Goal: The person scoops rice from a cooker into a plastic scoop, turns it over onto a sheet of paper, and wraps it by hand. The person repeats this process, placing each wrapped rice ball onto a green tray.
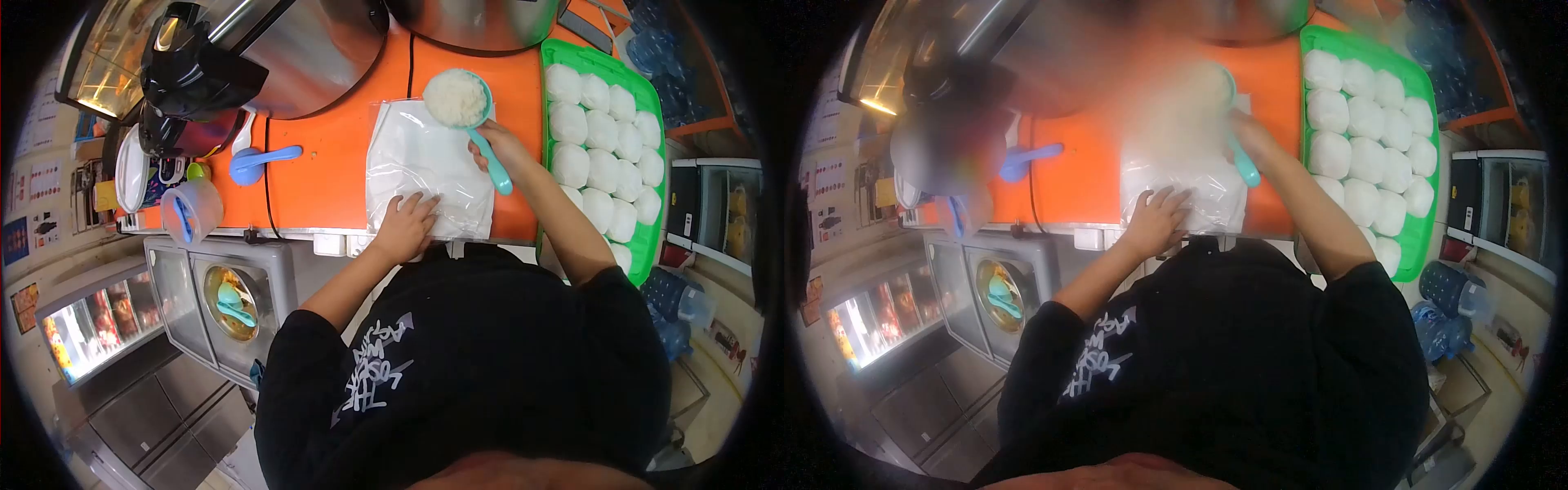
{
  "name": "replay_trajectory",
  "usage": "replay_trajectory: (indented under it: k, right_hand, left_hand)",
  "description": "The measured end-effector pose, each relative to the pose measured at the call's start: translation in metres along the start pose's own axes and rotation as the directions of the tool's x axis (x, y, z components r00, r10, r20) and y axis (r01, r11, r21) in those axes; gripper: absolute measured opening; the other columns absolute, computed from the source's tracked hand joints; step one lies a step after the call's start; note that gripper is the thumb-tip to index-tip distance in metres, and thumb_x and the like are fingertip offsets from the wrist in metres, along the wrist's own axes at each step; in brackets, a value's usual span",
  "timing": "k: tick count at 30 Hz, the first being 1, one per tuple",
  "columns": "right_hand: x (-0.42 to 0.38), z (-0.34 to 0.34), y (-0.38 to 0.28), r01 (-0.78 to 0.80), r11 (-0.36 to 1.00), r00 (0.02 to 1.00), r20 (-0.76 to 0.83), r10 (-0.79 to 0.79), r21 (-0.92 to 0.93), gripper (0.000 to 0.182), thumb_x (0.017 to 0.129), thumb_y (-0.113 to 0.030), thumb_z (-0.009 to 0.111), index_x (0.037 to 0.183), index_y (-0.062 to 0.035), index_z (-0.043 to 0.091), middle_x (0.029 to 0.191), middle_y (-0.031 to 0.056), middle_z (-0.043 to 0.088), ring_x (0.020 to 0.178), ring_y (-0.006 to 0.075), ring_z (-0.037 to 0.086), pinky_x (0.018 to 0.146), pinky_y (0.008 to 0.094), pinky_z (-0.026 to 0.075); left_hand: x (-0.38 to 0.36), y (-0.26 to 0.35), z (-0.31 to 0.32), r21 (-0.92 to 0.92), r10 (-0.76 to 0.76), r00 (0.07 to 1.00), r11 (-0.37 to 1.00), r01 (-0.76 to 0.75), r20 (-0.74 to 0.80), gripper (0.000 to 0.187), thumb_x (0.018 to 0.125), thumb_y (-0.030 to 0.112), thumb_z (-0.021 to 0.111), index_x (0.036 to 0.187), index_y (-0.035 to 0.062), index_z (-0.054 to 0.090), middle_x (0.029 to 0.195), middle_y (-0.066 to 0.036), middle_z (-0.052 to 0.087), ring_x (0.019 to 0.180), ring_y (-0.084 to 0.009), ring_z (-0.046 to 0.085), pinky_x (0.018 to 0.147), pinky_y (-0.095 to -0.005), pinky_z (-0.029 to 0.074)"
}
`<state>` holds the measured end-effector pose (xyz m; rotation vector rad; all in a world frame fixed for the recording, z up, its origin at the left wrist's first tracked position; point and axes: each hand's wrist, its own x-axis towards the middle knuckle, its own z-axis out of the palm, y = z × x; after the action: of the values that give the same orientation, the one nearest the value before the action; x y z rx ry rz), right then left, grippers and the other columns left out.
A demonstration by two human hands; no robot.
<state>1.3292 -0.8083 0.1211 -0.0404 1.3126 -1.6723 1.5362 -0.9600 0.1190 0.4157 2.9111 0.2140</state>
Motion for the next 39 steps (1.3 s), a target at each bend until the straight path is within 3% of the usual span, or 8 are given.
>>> replay_trajectory:
  k: [11,19,23,29,35,37,38,39]
  right_hand:
    - [0.045,-0.028,0.016,-0.006,0.992,1.000,0.008,0.005,0.123,0.020,0.092,-0.021,0.033,0.109,-0.0141,0.039,0.066,0.0029,0.048,0.045,0.0102,0.042,0.041,0.0245,0.036]
    - [0.048,-0.037,0.025,0.005,0.980,1.000,0.015,-0.008,0.197,0.018,0.091,-0.022,0.034,0.106,-0.0144,0.039,0.066,0.0035,0.048,0.045,0.0111,0.042,0.042,0.0257,0.037]
    - [0.064,-0.021,0.019,0.107,0.958,0.994,-0.051,-0.097,0.267,0.016,0.091,-0.022,0.035,0.104,-0.0145,0.040,0.066,0.0034,0.048,0.047,0.0115,0.043,0.045,0.0261,0.038]
    - [0.111,-0.029,0.025,0.242,0.950,0.969,-0.094,-0.227,0.200,0.019,0.091,-0.021,0.037,0.108,-0.0133,0.041,0.066,0.0040,0.047,0.048,0.0123,0.044,0.046,0.0273,0.039]
    - [0.106,-0.016,0.022,0.373,0.927,0.915,-0.152,-0.374,-0.037,0.030,0.092,-0.019,0.037,0.121,-0.0115,0.038,0.067,0.0038,0.046,0.049,0.0129,0.044,0.046,0.0280,0.041]
    - [0.104,-0.014,0.017,0.343,0.939,0.929,-0.140,-0.342,-0.016,0.032,0.092,-0.019,0.036,0.123,-0.0118,0.037,0.067,0.0039,0.046,0.049,0.0129,0.044,0.046,0.0281,0.041]
    - [0.102,-0.014,0.016,0.312,0.950,0.941,-0.142,-0.308,0.005,0.033,0.092,-0.019,0.036,0.124,-0.0120,0.036,0.067,0.0039,0.046,0.049,0.0129,0.044,0.046,0.0282,0.041]
    - [0.101,-0.014,0.016,0.312,0.950,0.942,-0.133,-0.309,0.003,0.033,0.092,-0.019,0.036,0.124,-0.0120,0.036,0.067,0.0039,0.046,0.049,0.0129,0.044,0.046,0.0282,0.041]
  left_hand:
    - [0.009,0.017,-0.013,0.064,-0.154,0.975,0.987,0.145,0.162,0.051,0.068,0.021,0.063,0.115,0.0050,0.049,0.134,-0.015,0.033,0.123,-0.0330,0.031,0.096,-0.0509,0.030]
    - [0.007,-0.009,0.020,-0.122,-0.144,0.986,0.984,0.133,-0.084,0.021,0.078,0.018,0.052,0.094,0.0053,0.053,0.127,-0.016,0.042,0.117,-0.0369,0.039,0.087,-0.0513,0.039]
    - [0.003,-0.005,0.003,0.076,-0.042,0.993,0.996,0.051,-0.114,0.015,0.077,0.020,0.053,0.085,0.0075,0.055,0.127,-0.011,0.043,0.118,-0.0350,0.039,0.088,-0.0511,0.038]
    - [-0.037,0.012,0.002,-0.218,0.002,0.974,0.974,-0.053,-0.226,0.016,0.071,0.015,0.059,0.085,0.0080,0.056,0.121,-0.006,0.048,0.114,-0.0327,0.041,0.093,-0.0472,0.034]
    - [-0.105,0.019,-0.044,-0.401,-0.302,0.873,0.906,0.137,-0.382,0.015,0.065,0.006,0.064,0.079,0.0045,0.058,0.101,-0.009,0.058,0.099,-0.0337,0.052,0.085,-0.0424,0.043]
    - [-0.136,0.019,-0.069,-0.525,-0.595,0.699,0.772,0.358,-0.397,0.010,0.075,0.007,0.062,0.082,0.0018,0.058,0.097,-0.012,0.060,0.093,-0.0301,0.057,0.082,-0.0396,0.046]
    - [-0.186,0.004,-0.063,-0.593,-0.898,0.430,0.398,0.700,-0.096,0.022,0.087,0.015,0.050,0.100,-0.0014,0.056,0.104,-0.017,0.056,0.097,-0.0255,0.055,0.079,-0.0336,0.046]
    - [-0.198,0.001,-0.068,-0.808,-0.960,0.085,0.270,0.524,-0.266,0.026,0.092,0.023,0.043,0.097,-0.0015,0.053,0.097,-0.011,0.059,0.091,-0.0180,0.056,0.078,-0.0314,0.046]
